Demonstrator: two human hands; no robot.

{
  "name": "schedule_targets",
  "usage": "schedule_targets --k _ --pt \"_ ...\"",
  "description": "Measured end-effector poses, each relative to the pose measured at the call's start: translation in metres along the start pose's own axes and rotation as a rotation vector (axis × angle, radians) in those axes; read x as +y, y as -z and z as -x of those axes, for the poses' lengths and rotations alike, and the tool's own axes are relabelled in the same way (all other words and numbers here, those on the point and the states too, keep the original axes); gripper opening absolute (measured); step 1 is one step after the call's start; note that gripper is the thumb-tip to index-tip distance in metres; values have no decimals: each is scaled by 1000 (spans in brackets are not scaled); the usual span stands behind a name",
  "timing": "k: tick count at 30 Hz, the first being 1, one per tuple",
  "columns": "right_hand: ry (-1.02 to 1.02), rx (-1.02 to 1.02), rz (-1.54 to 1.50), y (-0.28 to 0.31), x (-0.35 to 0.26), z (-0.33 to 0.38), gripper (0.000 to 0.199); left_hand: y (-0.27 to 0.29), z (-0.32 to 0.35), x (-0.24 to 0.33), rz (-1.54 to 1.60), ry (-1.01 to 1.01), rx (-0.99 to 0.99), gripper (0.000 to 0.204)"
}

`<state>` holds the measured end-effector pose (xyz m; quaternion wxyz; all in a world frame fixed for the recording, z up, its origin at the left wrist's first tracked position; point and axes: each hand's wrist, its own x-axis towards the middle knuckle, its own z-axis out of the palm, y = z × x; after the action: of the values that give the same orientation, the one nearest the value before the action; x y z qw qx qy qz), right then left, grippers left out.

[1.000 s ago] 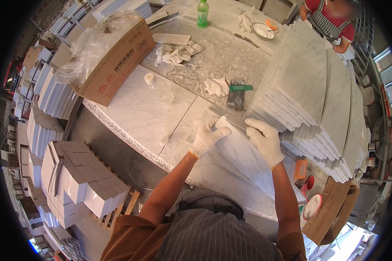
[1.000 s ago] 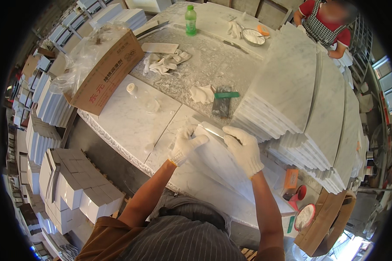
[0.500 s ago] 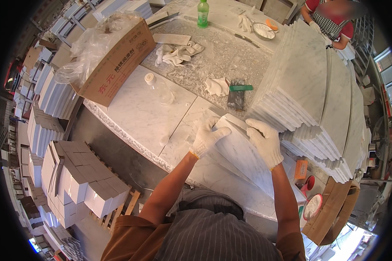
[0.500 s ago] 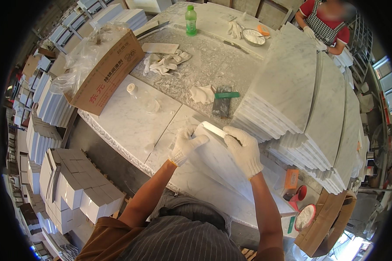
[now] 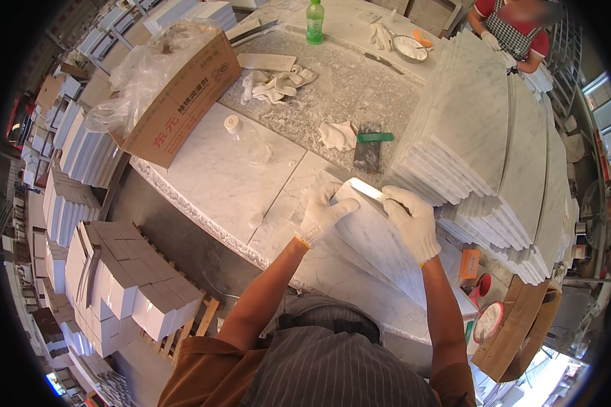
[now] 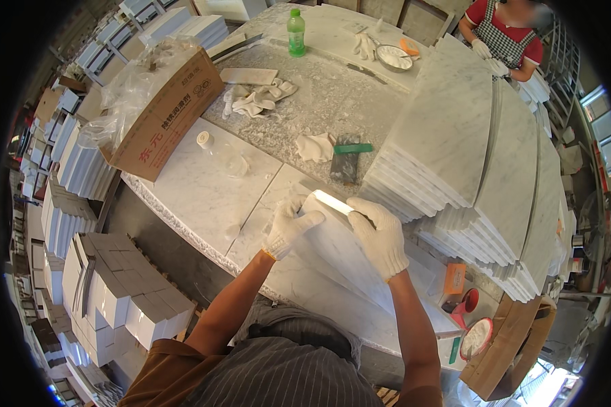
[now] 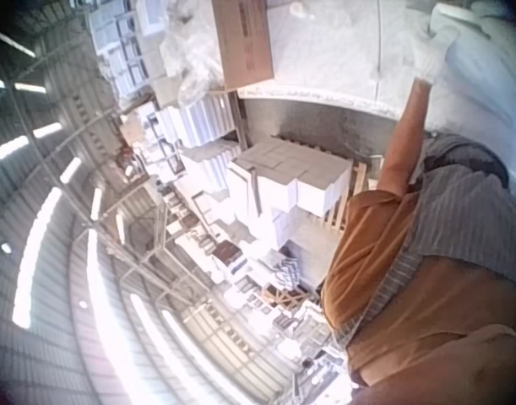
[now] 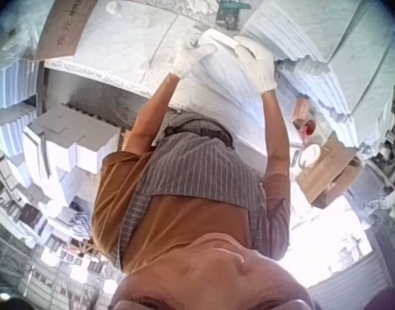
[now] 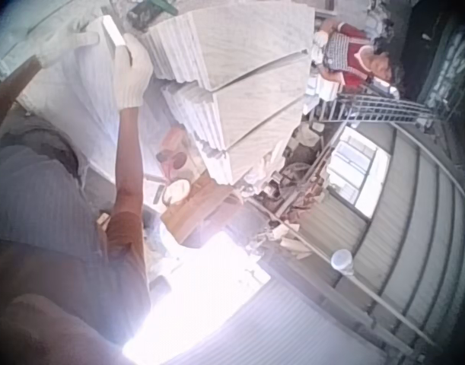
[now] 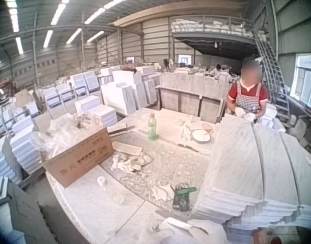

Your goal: The person uses a utility knife to score and snap white rectangular tiles on a workbench. They repeatedly measure, score, and break the tiles, then stack the cut pieces. A coworker is visible in the background handling similar materials.

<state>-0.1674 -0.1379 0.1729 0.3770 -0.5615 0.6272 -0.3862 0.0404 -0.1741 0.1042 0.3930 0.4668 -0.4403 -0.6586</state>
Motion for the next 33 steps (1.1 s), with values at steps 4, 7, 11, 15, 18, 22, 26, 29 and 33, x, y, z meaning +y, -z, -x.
schedule_targets --k 4,7,11,15,18,22,26,29,33 --pt "6 8 23 0 -2 0 27 0 0 1 -15 2 3 36" --pt "21 14 25 1 -2 0 27 -1 0 1 -4 -5 4 34" --pt "-80 1 -168 0 5 0 28 -1 -1 -1 4 -26 -11 31" --pt "-362 -138 -471 12 -11 -8 37 4 -1 -2 21 2 -34 31" --pt "-405 -216 -528 17 -16 -14 43 4 0 -4 24 -24 -43 29" --pt "-447 -293 -548 16 -20 -19 45 5 1 -6 16 -62 -43 26" --pt "-478 -366 -539 12 -22 -28 43 3 4 2 40 -58 -30 26" --pt "-465 -383 -490 6 -14 -33 39 7 2 -8 15 -68 -33 27" --pt "-458 -370 -440 -2 -27 -37 33 9 4 -4 -16 -81 -44 26"
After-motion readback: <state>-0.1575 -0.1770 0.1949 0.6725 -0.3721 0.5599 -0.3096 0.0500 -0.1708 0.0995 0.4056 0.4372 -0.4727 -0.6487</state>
